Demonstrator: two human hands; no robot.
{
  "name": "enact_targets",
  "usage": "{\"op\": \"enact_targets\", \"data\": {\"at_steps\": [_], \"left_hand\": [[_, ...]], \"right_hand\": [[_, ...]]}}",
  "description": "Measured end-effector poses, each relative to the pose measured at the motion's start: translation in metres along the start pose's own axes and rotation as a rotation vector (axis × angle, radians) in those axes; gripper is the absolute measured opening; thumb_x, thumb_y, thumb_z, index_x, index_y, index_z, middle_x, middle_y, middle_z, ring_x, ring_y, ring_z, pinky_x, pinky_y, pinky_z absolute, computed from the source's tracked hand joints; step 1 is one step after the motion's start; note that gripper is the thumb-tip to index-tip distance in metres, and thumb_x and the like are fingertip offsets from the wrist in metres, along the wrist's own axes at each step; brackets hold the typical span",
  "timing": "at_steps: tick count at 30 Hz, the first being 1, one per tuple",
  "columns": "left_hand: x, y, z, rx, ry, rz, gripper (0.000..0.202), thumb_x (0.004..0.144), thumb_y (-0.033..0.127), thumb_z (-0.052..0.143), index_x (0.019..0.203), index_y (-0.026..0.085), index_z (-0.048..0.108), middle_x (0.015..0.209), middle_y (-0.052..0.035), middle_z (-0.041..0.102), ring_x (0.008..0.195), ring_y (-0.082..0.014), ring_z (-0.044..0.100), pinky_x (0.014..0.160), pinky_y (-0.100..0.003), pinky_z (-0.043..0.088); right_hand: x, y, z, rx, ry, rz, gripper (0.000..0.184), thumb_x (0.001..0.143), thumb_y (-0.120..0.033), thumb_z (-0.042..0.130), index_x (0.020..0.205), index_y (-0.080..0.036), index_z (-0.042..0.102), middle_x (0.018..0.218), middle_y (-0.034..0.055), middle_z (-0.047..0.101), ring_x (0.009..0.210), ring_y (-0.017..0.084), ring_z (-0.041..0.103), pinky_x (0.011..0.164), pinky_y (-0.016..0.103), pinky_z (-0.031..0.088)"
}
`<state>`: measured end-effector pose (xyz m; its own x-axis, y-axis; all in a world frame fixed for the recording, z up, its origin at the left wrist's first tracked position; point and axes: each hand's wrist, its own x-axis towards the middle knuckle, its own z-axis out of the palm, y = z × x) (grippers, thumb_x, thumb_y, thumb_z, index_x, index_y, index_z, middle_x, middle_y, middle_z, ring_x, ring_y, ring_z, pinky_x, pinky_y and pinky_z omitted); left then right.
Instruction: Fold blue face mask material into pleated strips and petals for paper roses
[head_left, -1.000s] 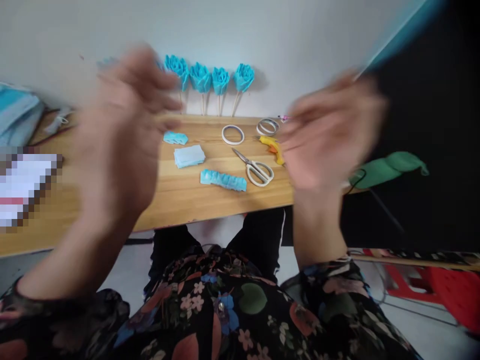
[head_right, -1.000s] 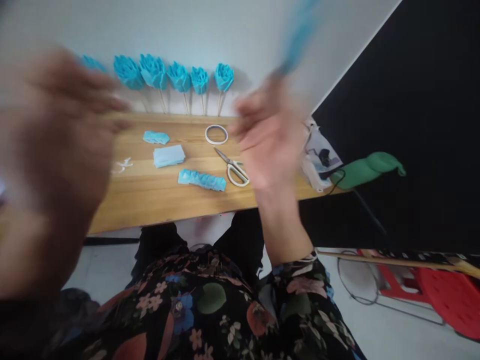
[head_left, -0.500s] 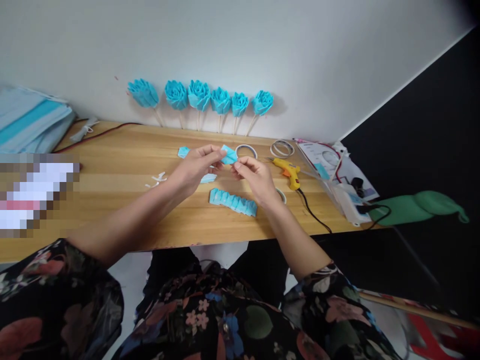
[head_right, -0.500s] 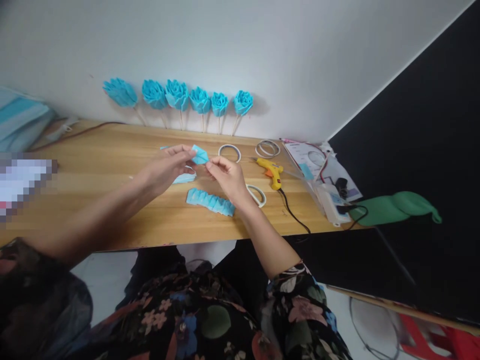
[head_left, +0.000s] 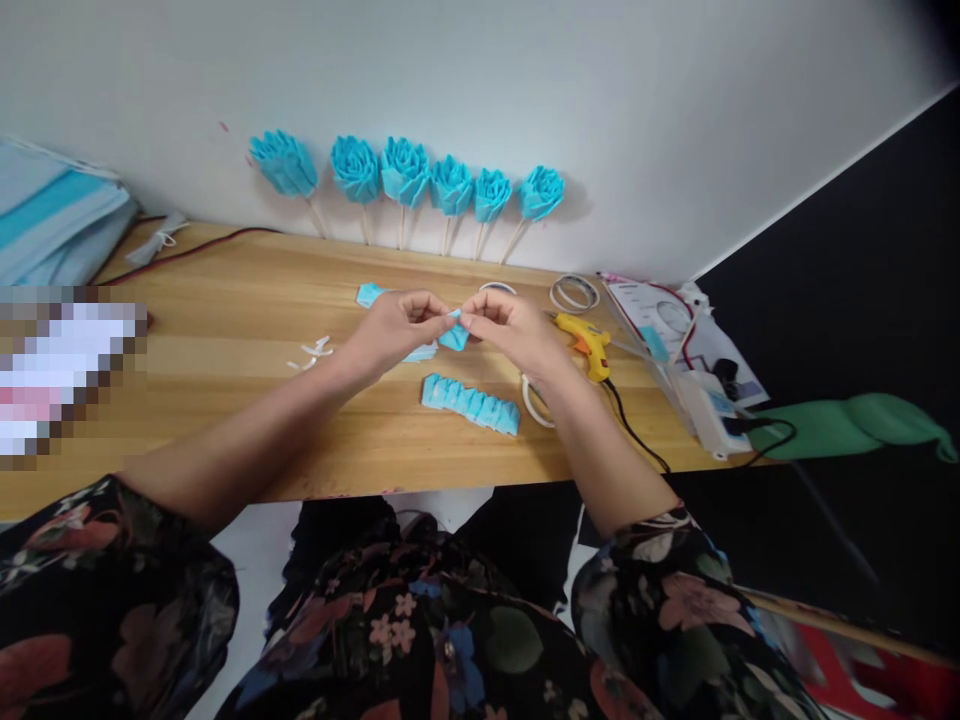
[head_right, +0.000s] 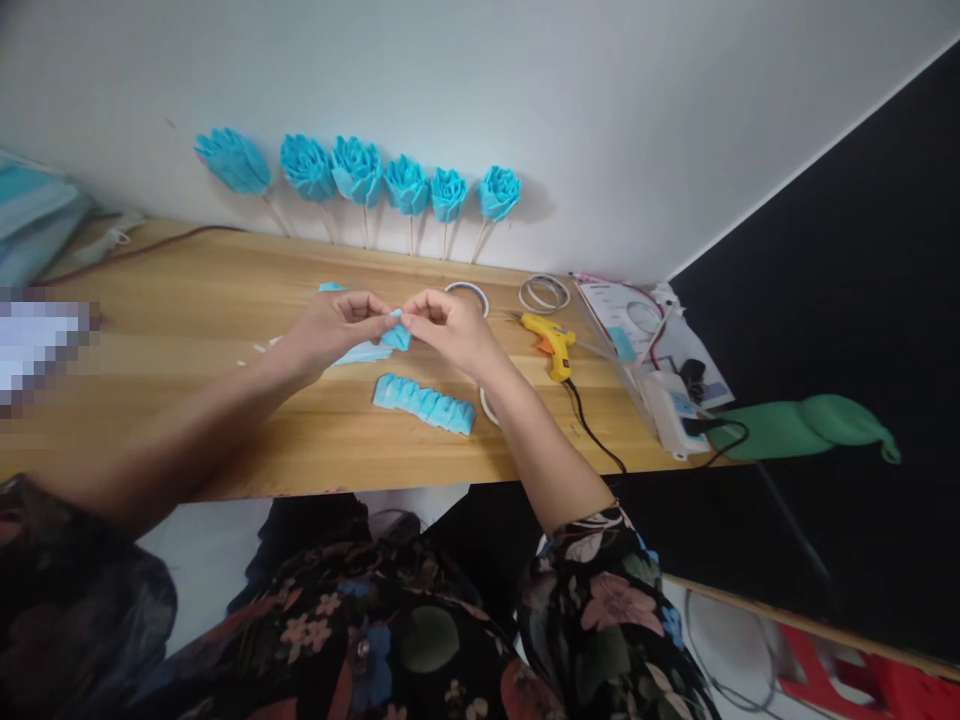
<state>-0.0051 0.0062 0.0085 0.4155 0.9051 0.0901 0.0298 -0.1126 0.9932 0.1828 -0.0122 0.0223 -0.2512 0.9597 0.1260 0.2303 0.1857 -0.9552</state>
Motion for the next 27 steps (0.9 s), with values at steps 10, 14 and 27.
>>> {"op": "enact_targets", "data": {"at_steps": [10, 14, 27], "left_hand": [[0.003, -0.004, -0.008, -0.057, 0.059, 0.000, 0.019, 0.077, 0.035, 0.068, 0.072, 0.019, 0.062, 0.065, 0.0012, 0.059, 0.059, -0.0109, 0.051, 0.059, -0.025, 0.042], [0.004, -0.005, -0.008, -0.033, 0.087, 0.002, 0.015, 0.076, 0.030, 0.068, 0.072, 0.018, 0.061, 0.066, 0.0010, 0.060, 0.060, -0.0109, 0.051, 0.059, -0.025, 0.041], [0.001, -0.013, -0.005, 0.282, 0.337, 0.275, 0.011, 0.081, 0.029, 0.067, 0.083, 0.021, 0.061, 0.083, -0.0023, 0.062, 0.080, -0.0166, 0.055, 0.074, -0.030, 0.043]], "right_hand": [[0.014, 0.002, 0.003, 0.084, 0.014, 0.032, 0.035, 0.074, -0.054, 0.076, 0.083, -0.021, 0.067, 0.077, -0.0007, 0.068, 0.071, 0.012, 0.061, 0.071, 0.028, 0.054], [0.018, 0.004, 0.000, 0.061, -0.019, 0.036, 0.039, 0.075, -0.060, 0.073, 0.082, -0.021, 0.070, 0.076, -0.0003, 0.068, 0.072, 0.012, 0.061, 0.070, 0.027, 0.053], [0.011, 0.027, 0.006, -0.034, 0.113, -0.058, 0.030, 0.076, -0.050, 0.070, 0.075, -0.021, 0.063, 0.067, -0.0033, 0.059, 0.064, 0.011, 0.052, 0.065, 0.026, 0.045]]}}
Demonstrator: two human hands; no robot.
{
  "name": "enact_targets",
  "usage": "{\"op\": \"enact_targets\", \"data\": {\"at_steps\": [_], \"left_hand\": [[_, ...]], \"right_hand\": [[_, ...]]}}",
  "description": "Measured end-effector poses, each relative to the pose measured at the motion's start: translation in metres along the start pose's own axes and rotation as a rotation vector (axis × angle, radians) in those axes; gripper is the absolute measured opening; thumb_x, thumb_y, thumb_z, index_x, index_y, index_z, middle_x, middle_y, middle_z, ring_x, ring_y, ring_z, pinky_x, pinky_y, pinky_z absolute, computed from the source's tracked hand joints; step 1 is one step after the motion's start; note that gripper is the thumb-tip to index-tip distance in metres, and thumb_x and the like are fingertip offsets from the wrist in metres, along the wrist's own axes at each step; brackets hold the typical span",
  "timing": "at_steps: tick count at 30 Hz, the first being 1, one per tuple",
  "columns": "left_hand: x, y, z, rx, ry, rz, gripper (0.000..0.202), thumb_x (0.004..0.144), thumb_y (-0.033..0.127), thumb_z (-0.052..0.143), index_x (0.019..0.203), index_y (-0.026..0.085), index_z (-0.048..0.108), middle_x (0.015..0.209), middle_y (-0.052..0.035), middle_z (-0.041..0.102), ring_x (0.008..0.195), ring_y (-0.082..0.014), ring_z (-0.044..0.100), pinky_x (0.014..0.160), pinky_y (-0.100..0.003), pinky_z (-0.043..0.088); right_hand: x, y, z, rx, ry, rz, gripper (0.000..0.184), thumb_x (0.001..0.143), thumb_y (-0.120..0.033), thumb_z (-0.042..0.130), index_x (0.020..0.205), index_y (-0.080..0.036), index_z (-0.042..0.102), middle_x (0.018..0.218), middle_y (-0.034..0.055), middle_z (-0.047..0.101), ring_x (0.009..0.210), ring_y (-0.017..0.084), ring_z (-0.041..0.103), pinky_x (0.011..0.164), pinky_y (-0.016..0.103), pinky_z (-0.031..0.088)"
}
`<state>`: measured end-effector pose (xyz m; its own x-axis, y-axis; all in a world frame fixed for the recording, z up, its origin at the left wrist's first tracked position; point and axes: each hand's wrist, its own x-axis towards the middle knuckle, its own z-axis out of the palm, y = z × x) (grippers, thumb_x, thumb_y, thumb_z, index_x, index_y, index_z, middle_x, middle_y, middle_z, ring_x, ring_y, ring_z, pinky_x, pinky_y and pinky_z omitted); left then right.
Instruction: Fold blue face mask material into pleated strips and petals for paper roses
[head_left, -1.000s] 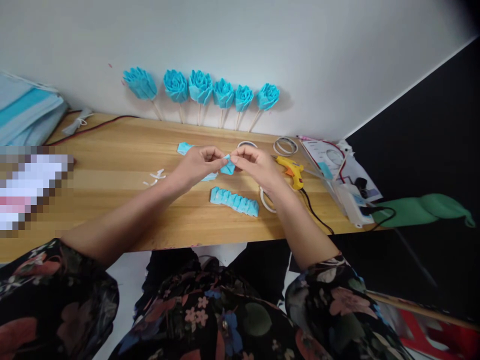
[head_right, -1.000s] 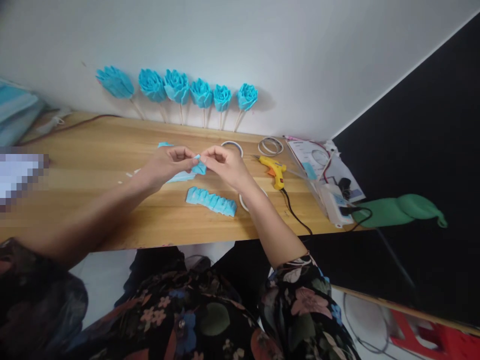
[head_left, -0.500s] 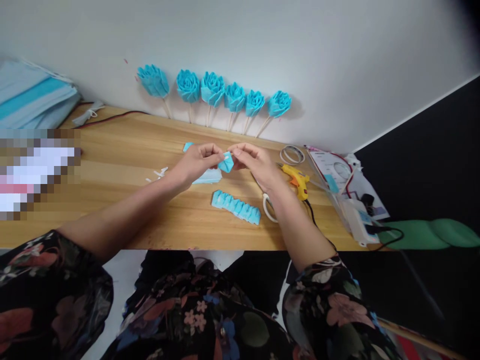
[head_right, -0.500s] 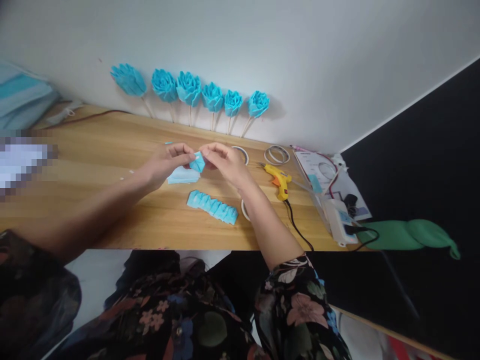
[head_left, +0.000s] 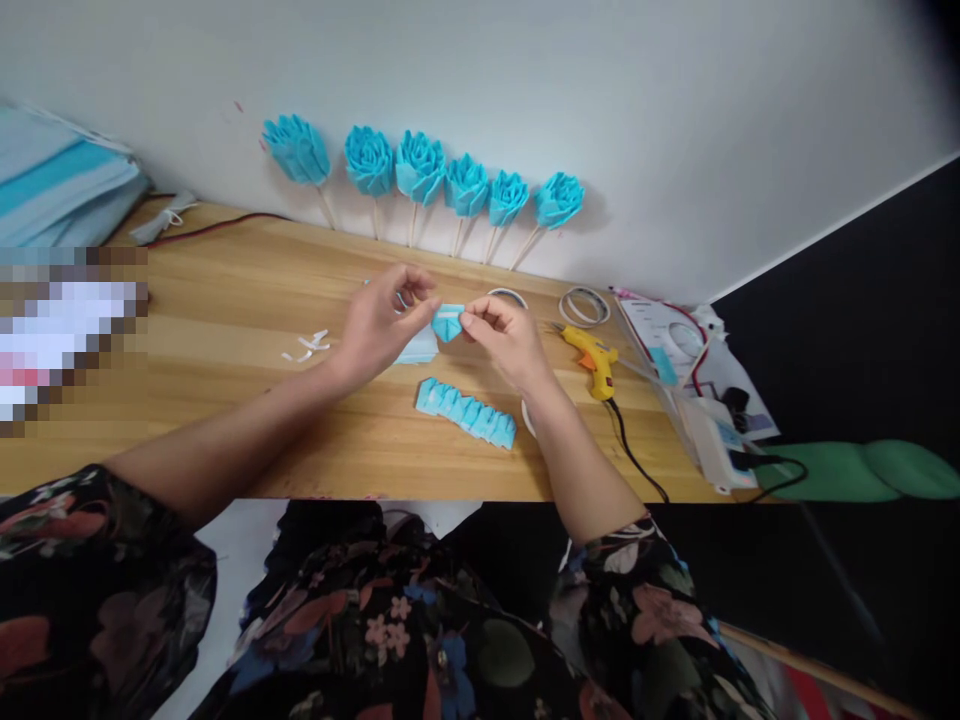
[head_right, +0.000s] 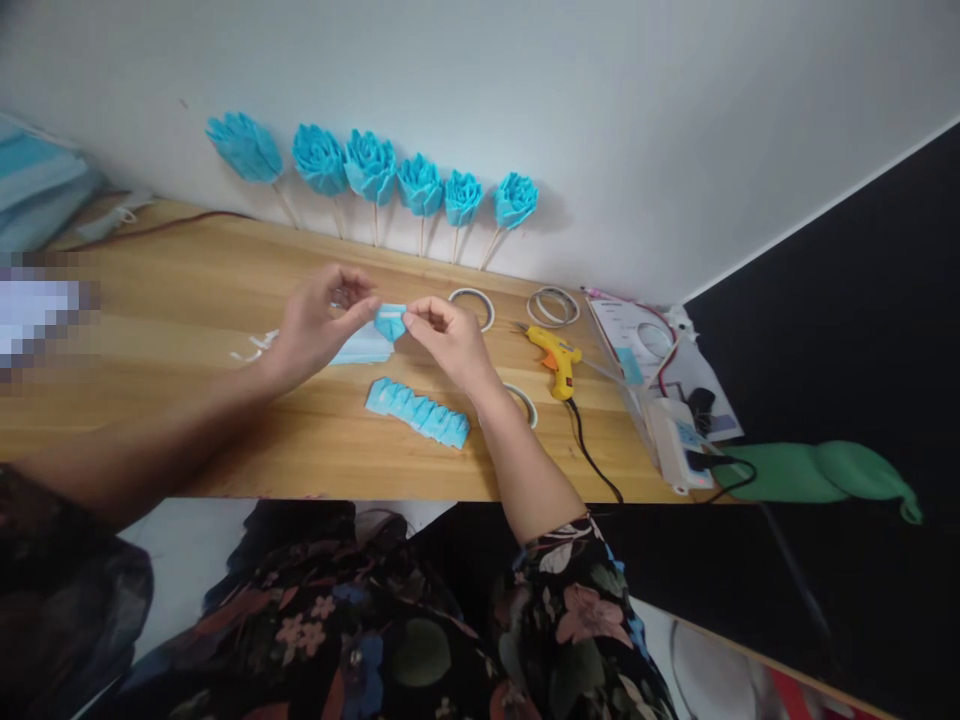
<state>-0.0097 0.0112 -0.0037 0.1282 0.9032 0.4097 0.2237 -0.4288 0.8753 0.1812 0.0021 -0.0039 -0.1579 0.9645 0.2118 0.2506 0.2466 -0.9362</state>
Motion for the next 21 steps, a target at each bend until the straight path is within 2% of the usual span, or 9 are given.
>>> {"op": "enact_targets", "data": {"at_steps": [2, 5, 9, 17, 21], "left_hand": [[-0.003, 0.003, -0.001, 0.069, 0.057, 0.077, 0.009, 0.081, 0.028, 0.068, 0.081, 0.022, 0.061, 0.086, -0.0035, 0.062, 0.087, -0.0192, 0.055, 0.080, -0.033, 0.044], [-0.006, 0.007, 0.000, 0.158, -0.010, 0.149, 0.010, 0.082, 0.028, 0.068, 0.075, 0.023, 0.063, 0.083, -0.0046, 0.062, 0.088, -0.0220, 0.056, 0.083, -0.037, 0.044], [-0.008, 0.006, 0.003, 0.224, -0.057, 0.183, 0.011, 0.085, 0.027, 0.065, 0.075, 0.023, 0.066, 0.078, -0.0042, 0.062, 0.079, -0.0209, 0.056, 0.081, -0.039, 0.043], [-0.008, 0.000, 0.005, 0.255, -0.057, 0.155, 0.006, 0.085, 0.026, 0.065, 0.081, 0.022, 0.068, 0.074, -0.0017, 0.061, 0.075, -0.0182, 0.056, 0.077, -0.034, 0.041], [-0.009, -0.002, 0.006, 0.225, -0.029, 0.109, 0.005, 0.082, 0.024, 0.067, 0.085, 0.021, 0.067, 0.071, 0.0000, 0.059, 0.070, -0.0159, 0.053, 0.071, -0.031, 0.040]], "right_hand": [[-0.001, 0.002, 0.002, -0.017, 0.075, -0.014, 0.027, 0.079, -0.048, 0.066, 0.078, -0.021, 0.063, 0.067, -0.0036, 0.058, 0.063, 0.011, 0.051, 0.064, 0.026, 0.044], [-0.003, 0.004, 0.006, -0.034, 0.150, -0.027, 0.024, 0.083, -0.046, 0.063, 0.080, -0.021, 0.062, 0.071, -0.0031, 0.060, 0.065, 0.011, 0.052, 0.065, 0.026, 0.045], [-0.008, 0.000, 0.013, -0.095, 0.185, -0.080, 0.021, 0.084, -0.042, 0.063, 0.081, -0.021, 0.062, 0.075, -0.0016, 0.063, 0.068, 0.012, 0.055, 0.068, 0.027, 0.046], [-0.013, 0.002, 0.018, -0.160, 0.189, -0.113, 0.016, 0.087, -0.038, 0.062, 0.083, -0.023, 0.066, 0.080, -0.0010, 0.067, 0.070, 0.014, 0.057, 0.069, 0.028, 0.047], [-0.013, 0.002, 0.018, -0.199, 0.187, -0.171, 0.013, 0.087, -0.034, 0.062, 0.082, -0.023, 0.066, 0.080, -0.0005, 0.068, 0.072, 0.014, 0.059, 0.072, 0.028, 0.049]]}}
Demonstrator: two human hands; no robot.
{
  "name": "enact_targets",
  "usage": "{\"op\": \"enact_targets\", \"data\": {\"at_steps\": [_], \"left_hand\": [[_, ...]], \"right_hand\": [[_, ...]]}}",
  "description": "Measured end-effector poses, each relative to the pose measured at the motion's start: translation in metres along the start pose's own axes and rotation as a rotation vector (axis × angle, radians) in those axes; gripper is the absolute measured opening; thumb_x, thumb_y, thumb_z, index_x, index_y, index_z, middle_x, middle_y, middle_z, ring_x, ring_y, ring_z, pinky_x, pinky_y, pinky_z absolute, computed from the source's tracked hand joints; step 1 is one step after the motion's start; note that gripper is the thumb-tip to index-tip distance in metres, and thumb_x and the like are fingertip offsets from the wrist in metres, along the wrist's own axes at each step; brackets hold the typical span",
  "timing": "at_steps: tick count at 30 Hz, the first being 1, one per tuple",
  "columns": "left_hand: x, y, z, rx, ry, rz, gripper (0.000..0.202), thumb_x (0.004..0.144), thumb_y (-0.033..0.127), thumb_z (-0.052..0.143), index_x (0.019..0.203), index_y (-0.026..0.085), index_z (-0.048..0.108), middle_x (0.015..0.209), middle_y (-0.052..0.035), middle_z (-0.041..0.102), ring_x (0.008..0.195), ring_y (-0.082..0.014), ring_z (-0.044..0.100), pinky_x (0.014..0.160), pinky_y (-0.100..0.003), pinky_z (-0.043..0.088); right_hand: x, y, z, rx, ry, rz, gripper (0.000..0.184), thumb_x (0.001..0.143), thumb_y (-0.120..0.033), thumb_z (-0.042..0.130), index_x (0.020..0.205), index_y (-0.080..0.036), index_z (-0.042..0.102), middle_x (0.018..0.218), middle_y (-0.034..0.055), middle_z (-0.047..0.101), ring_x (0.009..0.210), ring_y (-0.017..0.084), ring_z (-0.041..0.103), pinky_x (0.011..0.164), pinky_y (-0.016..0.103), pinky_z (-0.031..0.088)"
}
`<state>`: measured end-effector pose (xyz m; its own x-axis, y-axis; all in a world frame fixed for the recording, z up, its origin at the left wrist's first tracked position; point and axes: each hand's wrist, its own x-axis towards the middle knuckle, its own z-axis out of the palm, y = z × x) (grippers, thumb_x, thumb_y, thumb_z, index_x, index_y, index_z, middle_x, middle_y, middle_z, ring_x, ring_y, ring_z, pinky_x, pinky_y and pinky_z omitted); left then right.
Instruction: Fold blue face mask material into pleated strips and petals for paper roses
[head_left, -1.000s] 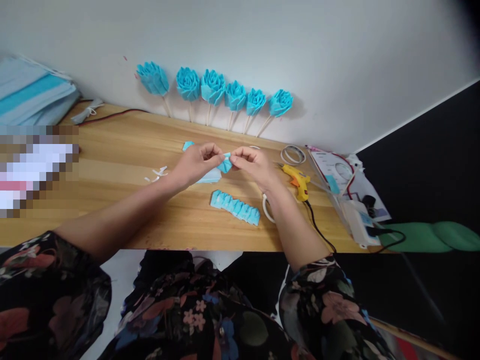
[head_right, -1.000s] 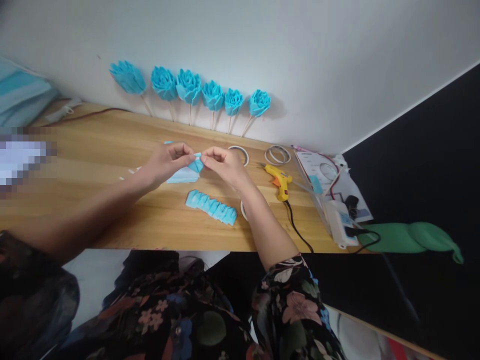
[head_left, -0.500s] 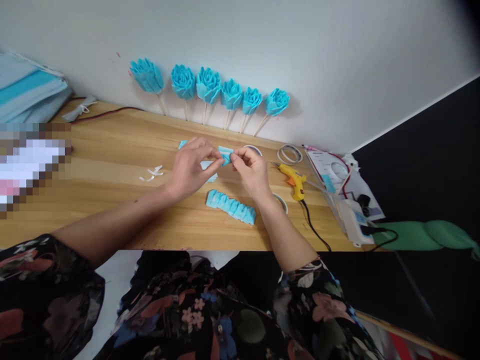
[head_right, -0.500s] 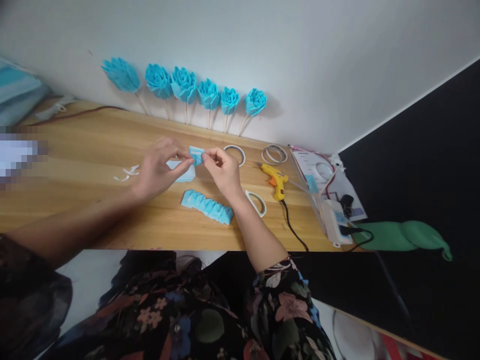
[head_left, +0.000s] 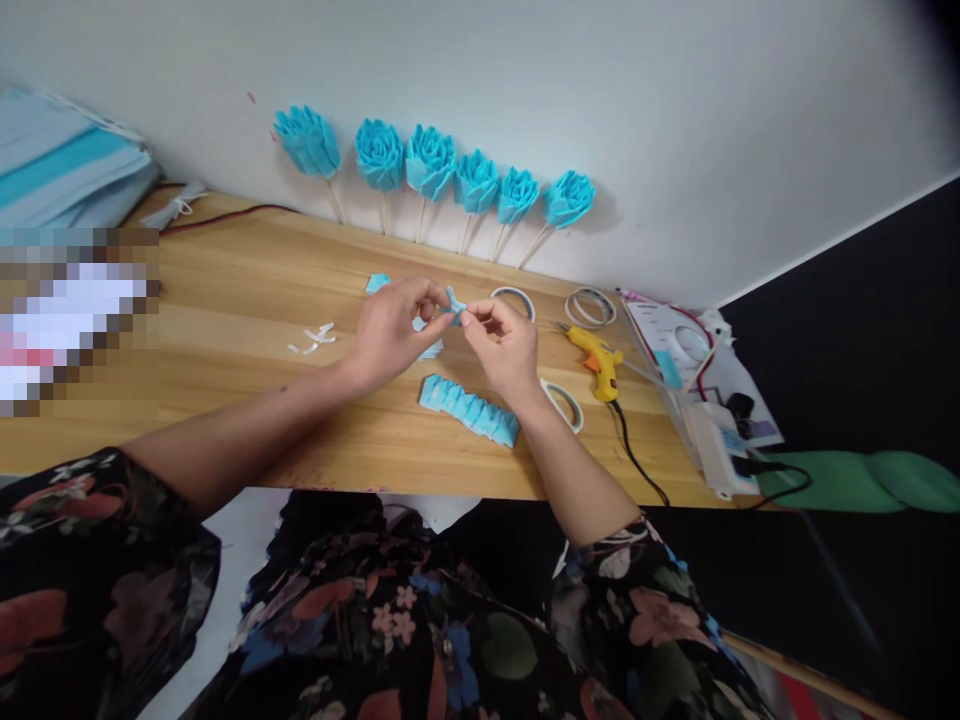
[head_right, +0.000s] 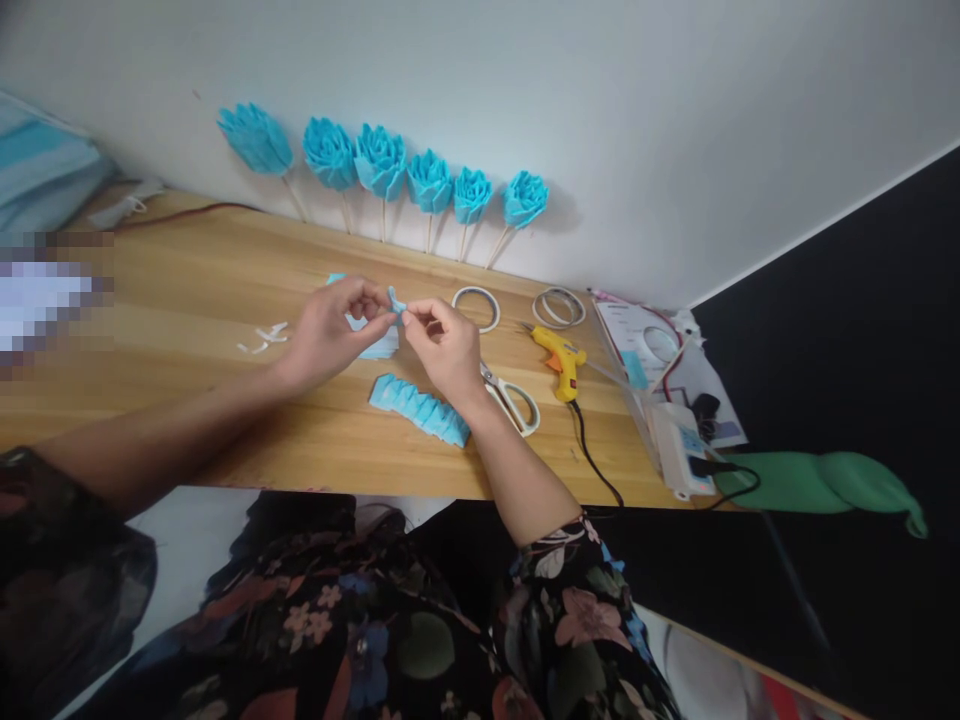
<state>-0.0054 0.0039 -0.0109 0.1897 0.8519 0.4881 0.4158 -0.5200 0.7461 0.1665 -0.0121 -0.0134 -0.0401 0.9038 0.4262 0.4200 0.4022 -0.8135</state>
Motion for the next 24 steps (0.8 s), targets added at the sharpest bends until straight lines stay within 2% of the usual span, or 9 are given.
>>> {"op": "enact_targets", "data": {"at_steps": [5, 11, 24], "left_hand": [[0.0008, -0.0015, 0.0005, 0.010, 0.000, 0.025, 0.004, 0.082, 0.021, 0.065, 0.079, 0.020, 0.065, 0.064, 0.0018, 0.057, 0.062, -0.0133, 0.049, 0.064, -0.029, 0.037], [0.0015, -0.0020, -0.0005, 0.041, 0.001, 0.046, 0.007, 0.084, 0.022, 0.065, 0.086, 0.019, 0.071, 0.060, 0.0026, 0.054, 0.060, -0.0128, 0.049, 0.062, -0.029, 0.036], [-0.0006, -0.0021, 0.0006, 0.057, -0.012, 0.051, 0.012, 0.084, 0.024, 0.062, 0.087, 0.018, 0.072, 0.060, 0.0010, 0.059, 0.060, -0.0128, 0.051, 0.061, -0.028, 0.037]], "right_hand": [[-0.0012, 0.0020, 0.0008, -0.065, 0.020, -0.083, 0.012, 0.088, -0.032, 0.061, 0.083, -0.023, 0.065, 0.078, -0.0012, 0.069, 0.072, 0.013, 0.061, 0.071, 0.028, 0.051], [-0.0007, 0.0066, 0.0016, -0.091, 0.049, -0.188, 0.010, 0.088, -0.026, 0.061, 0.080, -0.023, 0.065, 0.076, -0.0019, 0.069, 0.069, 0.012, 0.061, 0.067, 0.027, 0.051], [-0.0017, 0.0041, 0.0018, -0.144, 0.036, -0.202, 0.010, 0.088, -0.025, 0.060, 0.080, -0.023, 0.065, 0.079, -0.0011, 0.070, 0.069, 0.013, 0.061, 0.069, 0.029, 0.051]]}}
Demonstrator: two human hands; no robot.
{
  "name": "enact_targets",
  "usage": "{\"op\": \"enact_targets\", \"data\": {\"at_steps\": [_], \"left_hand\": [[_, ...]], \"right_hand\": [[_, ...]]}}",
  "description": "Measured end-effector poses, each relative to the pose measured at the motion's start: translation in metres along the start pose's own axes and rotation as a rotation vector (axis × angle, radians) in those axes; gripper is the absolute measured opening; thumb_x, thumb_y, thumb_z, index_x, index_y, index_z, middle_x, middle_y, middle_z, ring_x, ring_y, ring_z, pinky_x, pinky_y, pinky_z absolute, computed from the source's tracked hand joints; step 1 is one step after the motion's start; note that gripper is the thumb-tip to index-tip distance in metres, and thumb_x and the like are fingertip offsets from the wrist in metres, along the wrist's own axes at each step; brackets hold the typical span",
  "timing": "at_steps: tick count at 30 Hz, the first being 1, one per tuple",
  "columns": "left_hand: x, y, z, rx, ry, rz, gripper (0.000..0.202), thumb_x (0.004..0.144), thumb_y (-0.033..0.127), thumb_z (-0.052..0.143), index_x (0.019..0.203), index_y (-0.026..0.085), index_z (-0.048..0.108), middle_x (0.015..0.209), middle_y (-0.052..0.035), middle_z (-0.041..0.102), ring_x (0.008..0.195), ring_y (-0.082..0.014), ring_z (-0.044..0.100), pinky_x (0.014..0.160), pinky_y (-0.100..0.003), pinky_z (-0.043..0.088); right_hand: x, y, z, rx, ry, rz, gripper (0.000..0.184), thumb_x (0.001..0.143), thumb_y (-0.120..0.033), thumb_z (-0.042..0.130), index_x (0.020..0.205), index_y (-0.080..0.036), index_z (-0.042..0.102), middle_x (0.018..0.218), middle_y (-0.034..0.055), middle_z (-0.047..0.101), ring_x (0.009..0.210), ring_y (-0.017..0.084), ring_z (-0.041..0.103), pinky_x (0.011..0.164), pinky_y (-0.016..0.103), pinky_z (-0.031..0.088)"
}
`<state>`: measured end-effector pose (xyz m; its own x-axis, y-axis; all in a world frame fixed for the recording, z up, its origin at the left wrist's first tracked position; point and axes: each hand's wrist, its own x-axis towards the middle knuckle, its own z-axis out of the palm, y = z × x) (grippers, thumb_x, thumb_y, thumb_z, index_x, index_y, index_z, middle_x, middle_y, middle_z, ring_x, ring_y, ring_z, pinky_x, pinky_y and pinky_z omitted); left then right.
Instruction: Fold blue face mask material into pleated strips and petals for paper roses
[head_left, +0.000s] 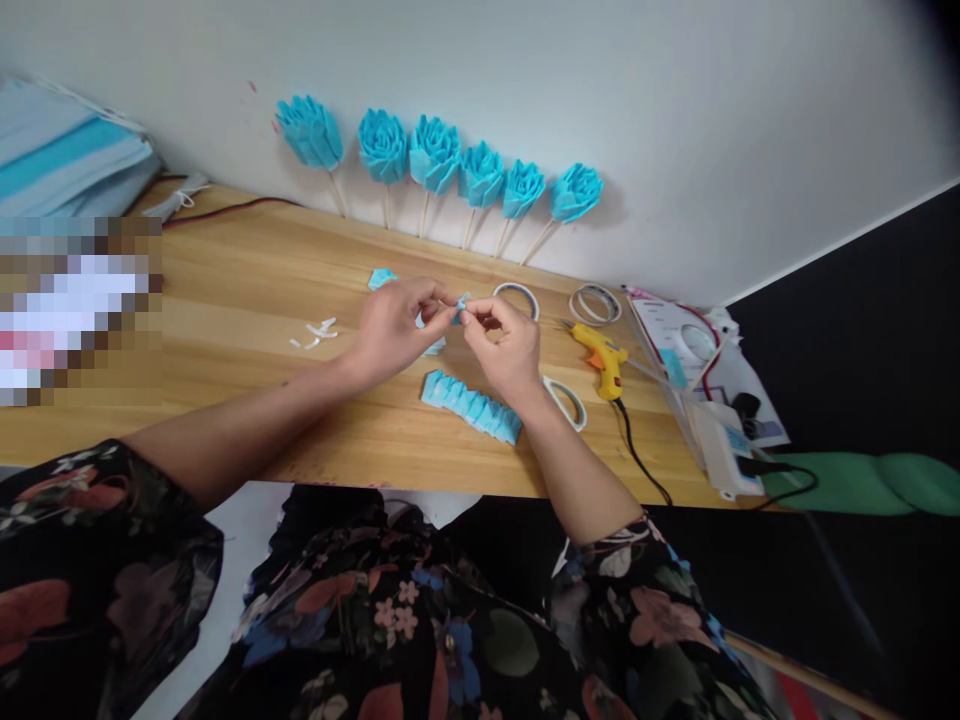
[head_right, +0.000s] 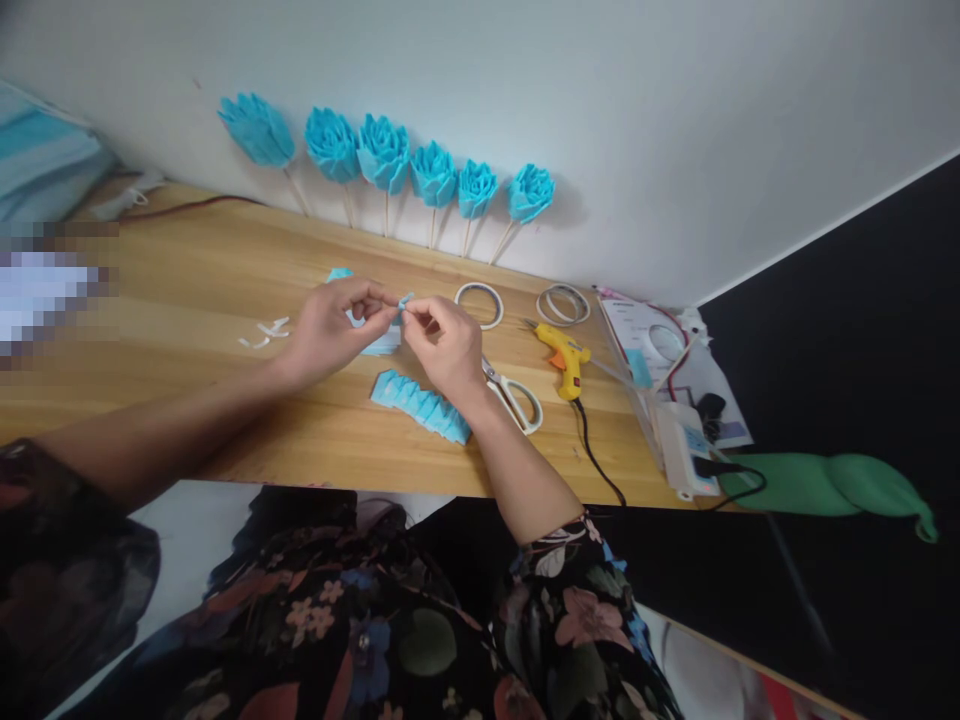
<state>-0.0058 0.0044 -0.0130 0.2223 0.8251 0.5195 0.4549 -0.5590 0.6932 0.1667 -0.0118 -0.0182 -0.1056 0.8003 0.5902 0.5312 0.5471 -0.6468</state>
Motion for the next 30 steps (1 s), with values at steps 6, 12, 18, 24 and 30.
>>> {"op": "enact_targets", "data": {"at_steps": [6, 12, 18, 24, 30], "left_hand": [[0.000, 0.001, 0.000, -0.018, -0.002, -0.001, 0.014, 0.084, 0.022, 0.060, 0.087, 0.017, 0.072, 0.061, 0.0006, 0.061, 0.060, -0.0125, 0.052, 0.060, -0.027, 0.038], [0.000, 0.001, 0.000, -0.029, 0.007, 0.011, 0.014, 0.084, 0.024, 0.059, 0.083, 0.017, 0.072, 0.062, 0.0000, 0.063, 0.059, -0.0123, 0.052, 0.059, -0.027, 0.038], [-0.001, 0.003, 0.000, -0.067, 0.012, -0.002, 0.012, 0.085, 0.023, 0.059, 0.083, 0.017, 0.070, 0.064, -0.0004, 0.065, 0.060, -0.0124, 0.053, 0.059, -0.026, 0.040], [0.002, -0.007, 0.003, -0.310, 0.080, -0.084, 0.018, 0.090, 0.033, 0.059, 0.100, 0.018, 0.064, 0.079, -0.0020, 0.065, 0.069, -0.0126, 0.058, 0.063, -0.026, 0.045], [0.009, -0.015, 0.003, -0.441, -0.045, -0.239, 0.027, 0.086, 0.038, 0.063, 0.103, 0.017, 0.061, 0.085, -0.0031, 0.065, 0.076, -0.0140, 0.059, 0.067, -0.026, 0.046]], "right_hand": [[0.000, 0.001, 0.000, 0.007, 0.007, -0.015, 0.010, 0.089, -0.025, 0.059, 0.081, -0.023, 0.066, 0.078, -0.0011, 0.070, 0.070, 0.013, 0.061, 0.068, 0.028, 0.052], [0.000, 0.002, 0.000, 0.009, 0.002, -0.010, 0.010, 0.089, -0.025, 0.059, 0.081, -0.023, 0.065, 0.079, -0.0011, 0.070, 0.070, 0.013, 0.061, 0.069, 0.029, 0.052], [0.001, 0.001, 0.000, 0.027, 0.003, 0.001, 0.010, 0.088, -0.025, 0.059, 0.080, -0.023, 0.065, 0.078, -0.0012, 0.069, 0.069, 0.012, 0.061, 0.068, 0.028, 0.051], [0.004, 0.001, -0.002, 0.130, 0.005, 0.120, 0.011, 0.087, -0.029, 0.061, 0.080, -0.022, 0.064, 0.075, -0.0021, 0.068, 0.067, 0.012, 0.060, 0.065, 0.026, 0.049], [0.005, 0.005, -0.003, 0.246, -0.046, 0.224, 0.017, 0.087, -0.038, 0.062, 0.082, -0.022, 0.063, 0.073, -0.0023, 0.064, 0.066, 0.012, 0.056, 0.064, 0.026, 0.047]]}}
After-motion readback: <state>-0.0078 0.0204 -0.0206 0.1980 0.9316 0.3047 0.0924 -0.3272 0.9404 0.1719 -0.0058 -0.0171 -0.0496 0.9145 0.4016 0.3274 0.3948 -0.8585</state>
